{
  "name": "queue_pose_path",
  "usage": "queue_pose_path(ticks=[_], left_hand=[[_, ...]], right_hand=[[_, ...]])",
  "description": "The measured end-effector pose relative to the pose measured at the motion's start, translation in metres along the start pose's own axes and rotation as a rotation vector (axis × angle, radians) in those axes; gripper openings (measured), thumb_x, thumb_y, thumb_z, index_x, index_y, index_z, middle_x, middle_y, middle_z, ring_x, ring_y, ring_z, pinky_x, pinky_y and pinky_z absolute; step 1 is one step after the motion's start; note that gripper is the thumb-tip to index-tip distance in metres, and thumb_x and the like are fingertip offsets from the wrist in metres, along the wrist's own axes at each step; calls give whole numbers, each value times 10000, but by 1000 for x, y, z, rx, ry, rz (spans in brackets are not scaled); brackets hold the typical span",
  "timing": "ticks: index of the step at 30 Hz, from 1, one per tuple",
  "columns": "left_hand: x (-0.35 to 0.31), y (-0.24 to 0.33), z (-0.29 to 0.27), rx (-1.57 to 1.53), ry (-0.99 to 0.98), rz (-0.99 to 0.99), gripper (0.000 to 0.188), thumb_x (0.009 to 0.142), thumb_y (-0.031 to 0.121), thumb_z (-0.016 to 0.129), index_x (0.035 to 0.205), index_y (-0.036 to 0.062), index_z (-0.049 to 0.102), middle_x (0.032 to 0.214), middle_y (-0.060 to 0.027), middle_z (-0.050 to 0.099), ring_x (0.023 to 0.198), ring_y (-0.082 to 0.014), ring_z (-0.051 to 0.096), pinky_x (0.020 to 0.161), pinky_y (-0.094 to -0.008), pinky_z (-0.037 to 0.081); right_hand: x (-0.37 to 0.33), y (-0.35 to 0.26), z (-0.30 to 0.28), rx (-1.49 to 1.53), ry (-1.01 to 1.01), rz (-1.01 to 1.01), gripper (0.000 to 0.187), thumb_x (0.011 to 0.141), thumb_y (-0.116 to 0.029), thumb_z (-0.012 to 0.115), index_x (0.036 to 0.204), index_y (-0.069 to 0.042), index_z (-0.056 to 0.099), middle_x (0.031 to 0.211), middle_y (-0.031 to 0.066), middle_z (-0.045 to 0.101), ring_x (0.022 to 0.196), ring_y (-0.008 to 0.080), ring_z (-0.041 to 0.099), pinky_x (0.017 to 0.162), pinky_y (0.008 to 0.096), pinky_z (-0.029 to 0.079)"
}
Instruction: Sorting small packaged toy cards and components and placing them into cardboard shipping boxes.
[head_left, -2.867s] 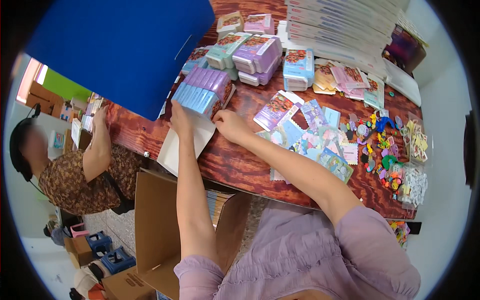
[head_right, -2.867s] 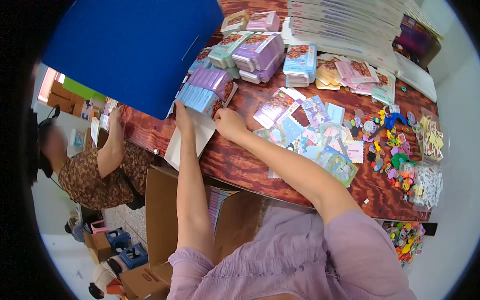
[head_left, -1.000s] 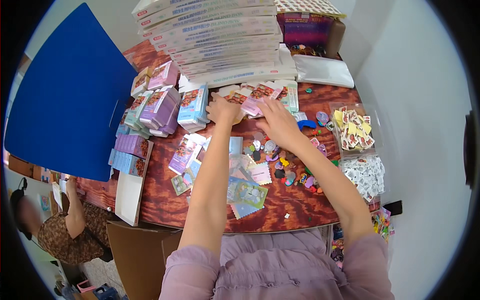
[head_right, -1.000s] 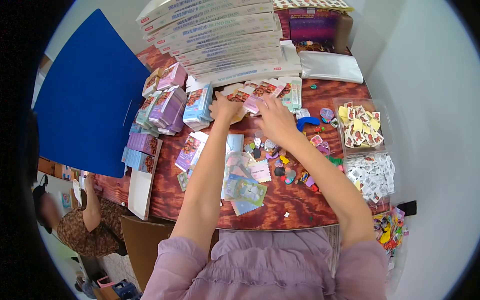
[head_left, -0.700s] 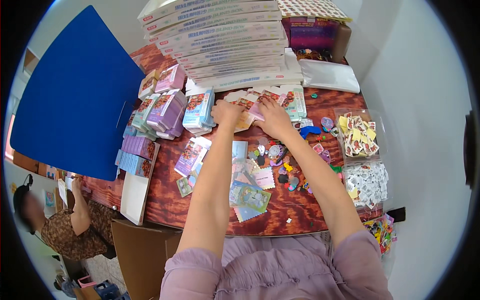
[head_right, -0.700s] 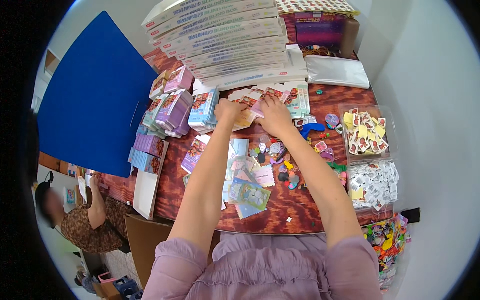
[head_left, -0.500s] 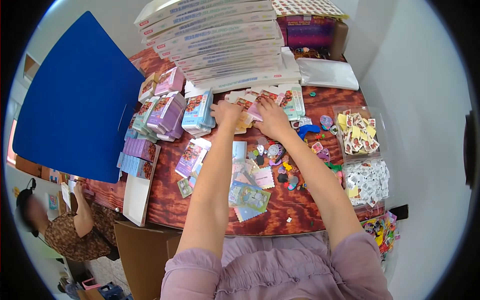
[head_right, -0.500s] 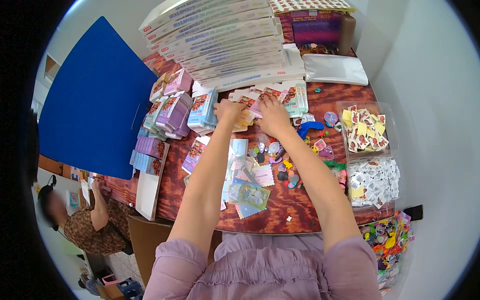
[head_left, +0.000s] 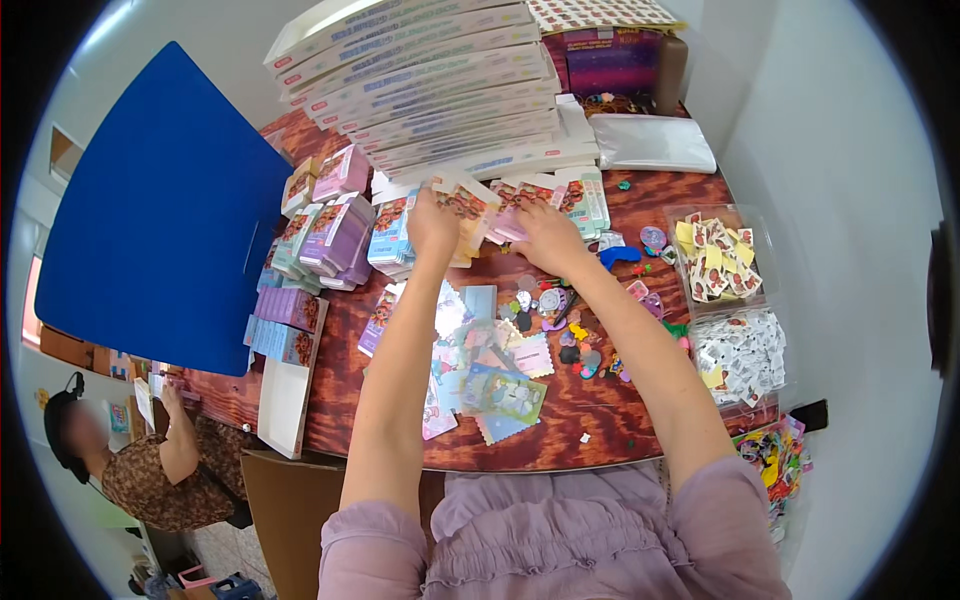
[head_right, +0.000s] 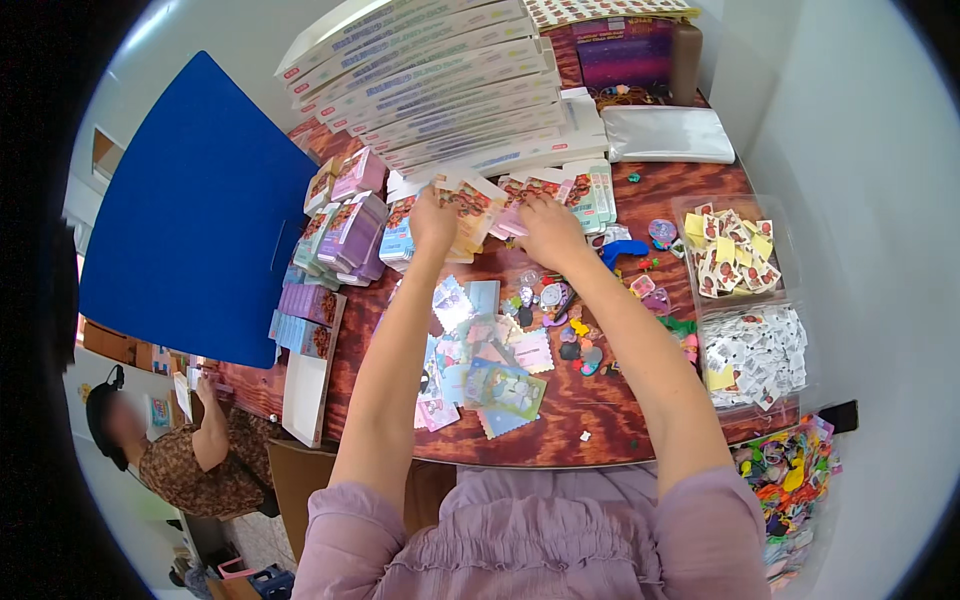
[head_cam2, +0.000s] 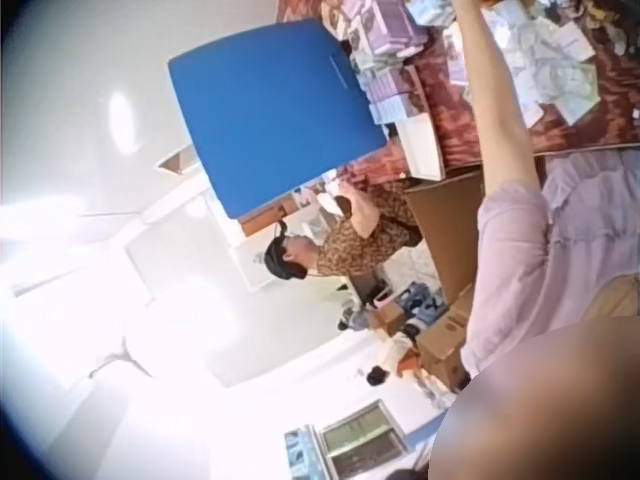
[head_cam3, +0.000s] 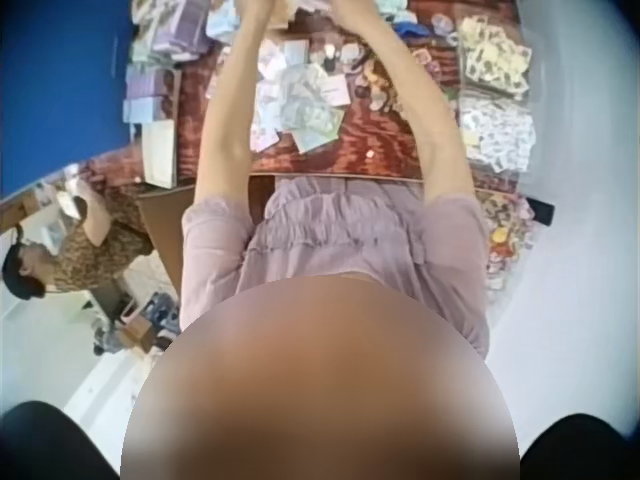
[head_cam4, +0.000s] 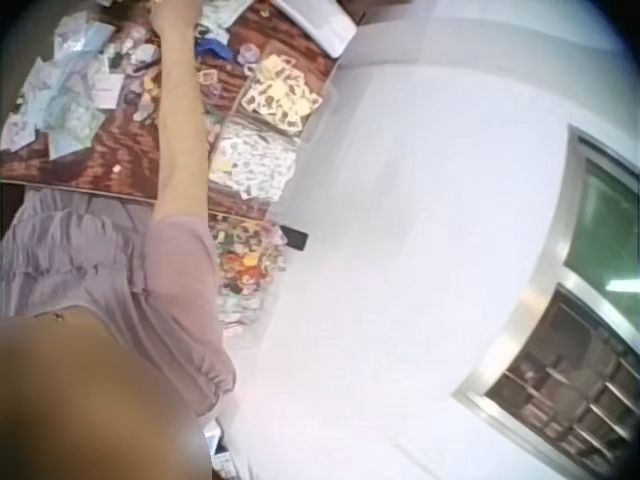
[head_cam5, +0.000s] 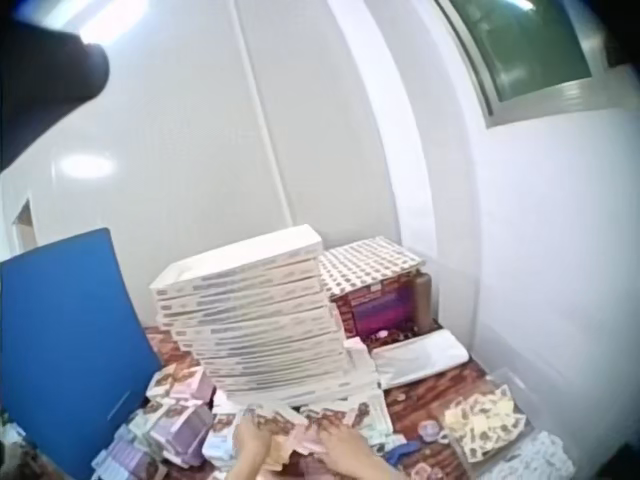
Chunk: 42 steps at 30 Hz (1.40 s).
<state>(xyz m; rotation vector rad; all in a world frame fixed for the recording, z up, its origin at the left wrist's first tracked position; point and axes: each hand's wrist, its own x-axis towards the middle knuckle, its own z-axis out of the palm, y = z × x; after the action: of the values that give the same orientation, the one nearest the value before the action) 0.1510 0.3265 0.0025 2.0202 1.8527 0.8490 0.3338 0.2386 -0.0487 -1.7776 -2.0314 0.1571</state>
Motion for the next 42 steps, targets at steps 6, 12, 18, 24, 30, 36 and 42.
queue_pose_path(ticks=[6, 12, 18, 24, 30, 36, 42], left_hand=[[-3, -37, -46, -600, -21, -33, 300, 823, 145, 713, 1037, -37, 610, 940, -152, 709, 808, -243, 695, 699, -380, 530], [-86, -45, -91, -1431, -412, -430, 242, 1020, 166, 490, 1163, -3, 588, 1061, -99, 686, 905, -188, 689, 747, -327, 572], [-168, -84, -96, -1779, -576, -595, 397, 993, 155, 493, 1345, -25, 455, 798, 16, 474, 576, -61, 360, 518, -197, 370], [-225, -115, -104, -1744, -466, -602, 339, 1058, 218, 397, 1272, -7, 533, 1114, -105, 648, 961, -215, 663, 811, -353, 569], [-264, -135, -113, -1654, -405, -645, 320, 1055, 204, 398, 1253, -4, 540, 1067, -108, 655, 924, -202, 665, 778, -331, 568], [-285, -148, -126, -1751, -313, -729, 296, 1039, 218, 438, 1235, 25, 551, 1009, -73, 660, 836, -177, 672, 659, -310, 576], [-296, -156, -138, -1862, -338, -678, 297, 1031, 212, 447, 1225, 16, 558, 1018, -97, 669, 821, -189, 683, 646, -318, 593]], right_hand=[[8, -4, -2, 11, -8, -40, 491, 815, -318, 706, 1193, -22, 606, 1321, 174, 566, 1274, 364, 484, 1062, 439, 405], [-12, -56, -29, 81, 253, -71, 380, 844, -250, 678, 1135, -9, 634, 1217, 178, 617, 1167, 356, 547, 989, 423, 432], [-81, -160, -40, 1234, -16, 206, 400, 983, -380, 572, 1114, -5, 623, 902, 36, 654, 834, 107, 594, 723, 267, 469], [-130, -221, -30, 1318, -163, 269, 360, 912, -197, 706, 1162, -25, 512, 850, 1, 597, 745, 59, 570, 599, 187, 424], [-158, -253, -14, 1532, -249, 300, 389, 901, -98, 700, 1202, 16, 483, 856, 43, 620, 758, 82, 607, 641, 227, 505], [-173, -275, -7, 1446, -280, 273, 444, 881, -190, 740, 1184, 35, 505, 869, 87, 647, 772, 114, 625, 671, 263, 514], [-177, -284, 0, 1529, -335, 284, 451, 888, -200, 734, 1193, 38, 502, 876, 79, 643, 786, 109, 618, 690, 257, 507]])
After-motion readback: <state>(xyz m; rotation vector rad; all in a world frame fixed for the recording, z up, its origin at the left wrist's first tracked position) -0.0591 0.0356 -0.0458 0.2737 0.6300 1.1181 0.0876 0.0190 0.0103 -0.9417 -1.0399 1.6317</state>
